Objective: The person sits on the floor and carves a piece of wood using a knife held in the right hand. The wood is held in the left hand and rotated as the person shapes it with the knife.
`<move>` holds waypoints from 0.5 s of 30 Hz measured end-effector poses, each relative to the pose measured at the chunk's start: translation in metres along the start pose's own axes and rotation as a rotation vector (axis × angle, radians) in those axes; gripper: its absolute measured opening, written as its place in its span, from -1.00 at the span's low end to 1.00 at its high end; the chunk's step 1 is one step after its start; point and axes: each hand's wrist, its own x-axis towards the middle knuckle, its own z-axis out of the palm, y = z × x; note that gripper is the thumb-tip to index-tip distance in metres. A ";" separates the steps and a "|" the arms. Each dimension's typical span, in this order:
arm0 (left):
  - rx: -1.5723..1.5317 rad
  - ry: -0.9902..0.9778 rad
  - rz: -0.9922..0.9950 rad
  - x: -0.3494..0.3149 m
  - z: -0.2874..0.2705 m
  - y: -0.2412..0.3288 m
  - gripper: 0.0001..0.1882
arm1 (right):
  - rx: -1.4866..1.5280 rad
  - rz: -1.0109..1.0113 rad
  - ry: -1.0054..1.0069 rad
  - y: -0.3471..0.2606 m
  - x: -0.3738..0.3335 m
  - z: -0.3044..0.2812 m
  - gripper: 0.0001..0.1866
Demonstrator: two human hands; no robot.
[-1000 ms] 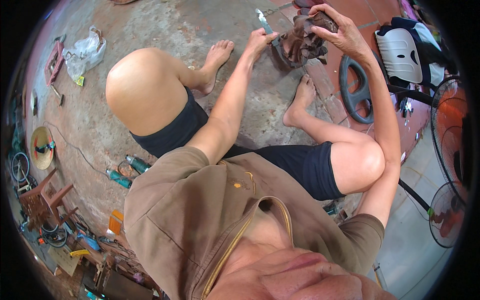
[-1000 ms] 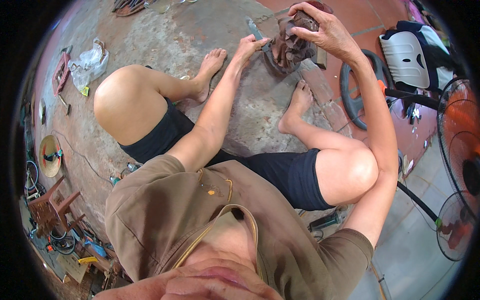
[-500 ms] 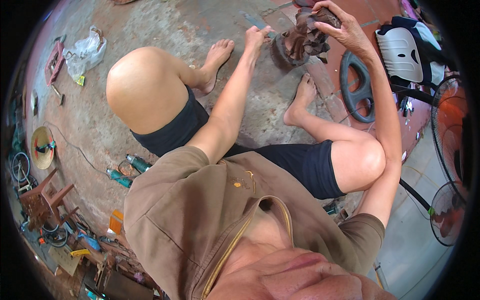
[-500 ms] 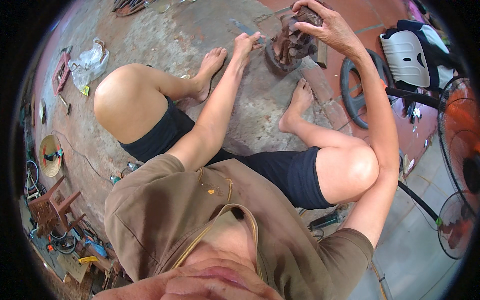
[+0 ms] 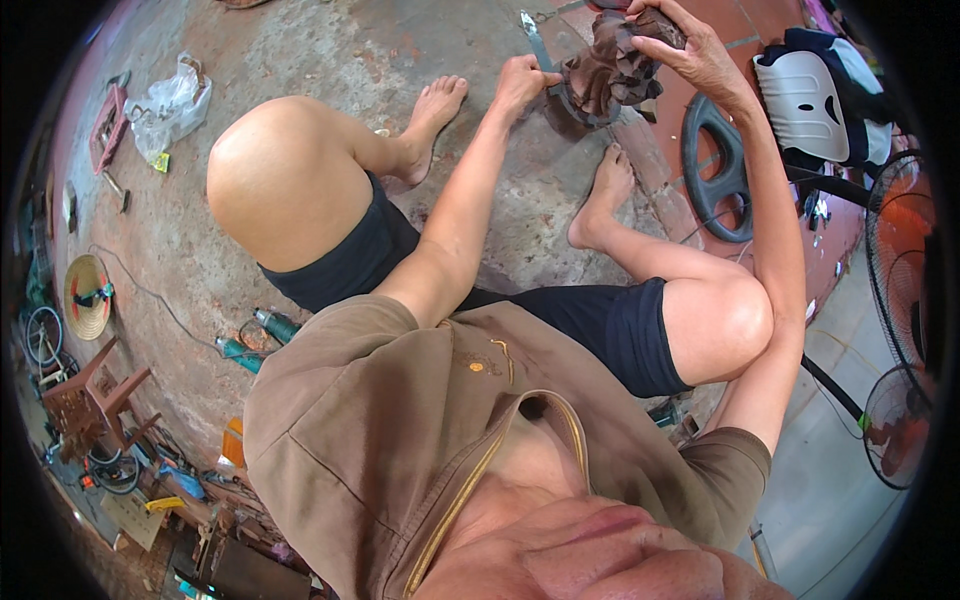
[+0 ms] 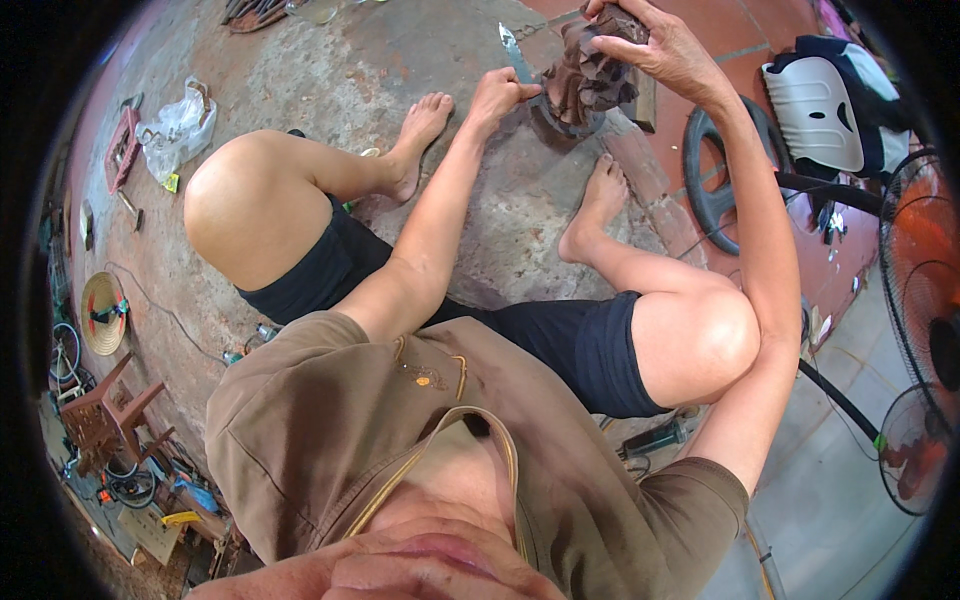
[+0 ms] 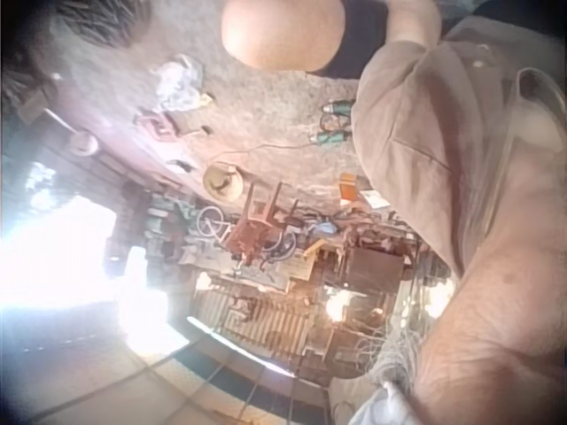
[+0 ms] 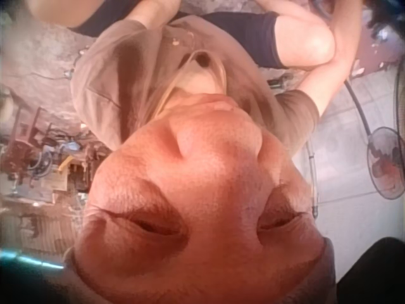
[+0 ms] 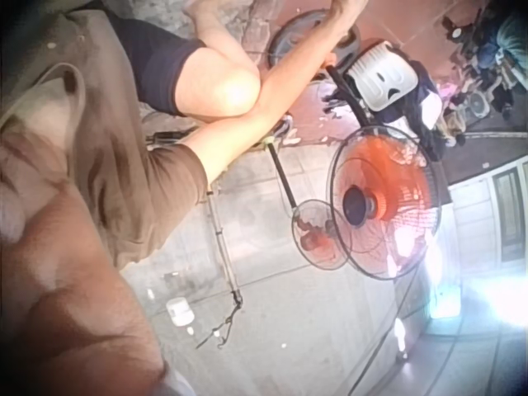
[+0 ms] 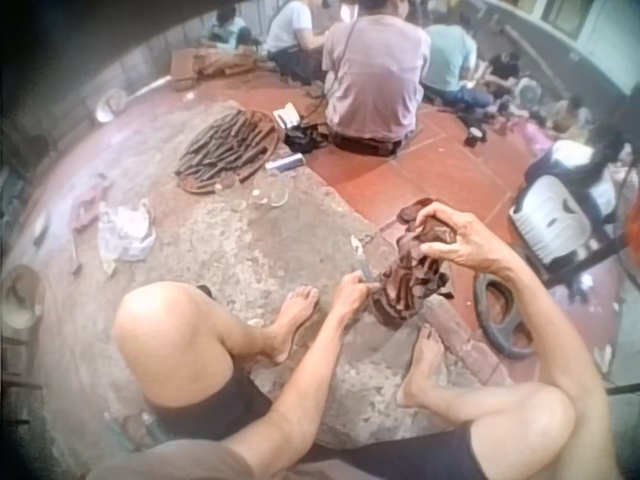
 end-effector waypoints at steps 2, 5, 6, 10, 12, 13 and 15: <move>0.071 -0.005 -0.023 -0.009 -0.002 0.021 -0.71 | -0.011 0.001 0.003 -0.001 -0.002 0.000 -0.68; 0.015 0.052 -0.007 0.009 0.000 0.009 -0.64 | 0.031 -0.007 -0.011 -0.004 -0.002 0.002 -0.68; 0.017 0.072 0.028 0.017 0.000 0.004 -0.64 | 0.023 -0.003 -0.016 -0.006 -0.002 0.002 -0.68; 0.036 0.228 0.100 0.041 0.005 -0.018 -0.63 | 0.031 -0.016 -0.022 -0.010 0.000 0.003 -0.68; -0.047 0.280 0.072 0.041 0.010 -0.016 -0.64 | 0.016 -0.023 -0.015 -0.008 -0.002 0.003 -0.68; -0.135 0.285 0.043 0.041 0.011 -0.015 -0.66 | -0.010 -0.031 -0.016 -0.009 -0.002 0.004 -0.68; -0.296 0.273 -0.022 0.034 0.012 -0.011 -0.70 | -0.044 -0.013 -0.026 -0.009 -0.002 0.004 -0.68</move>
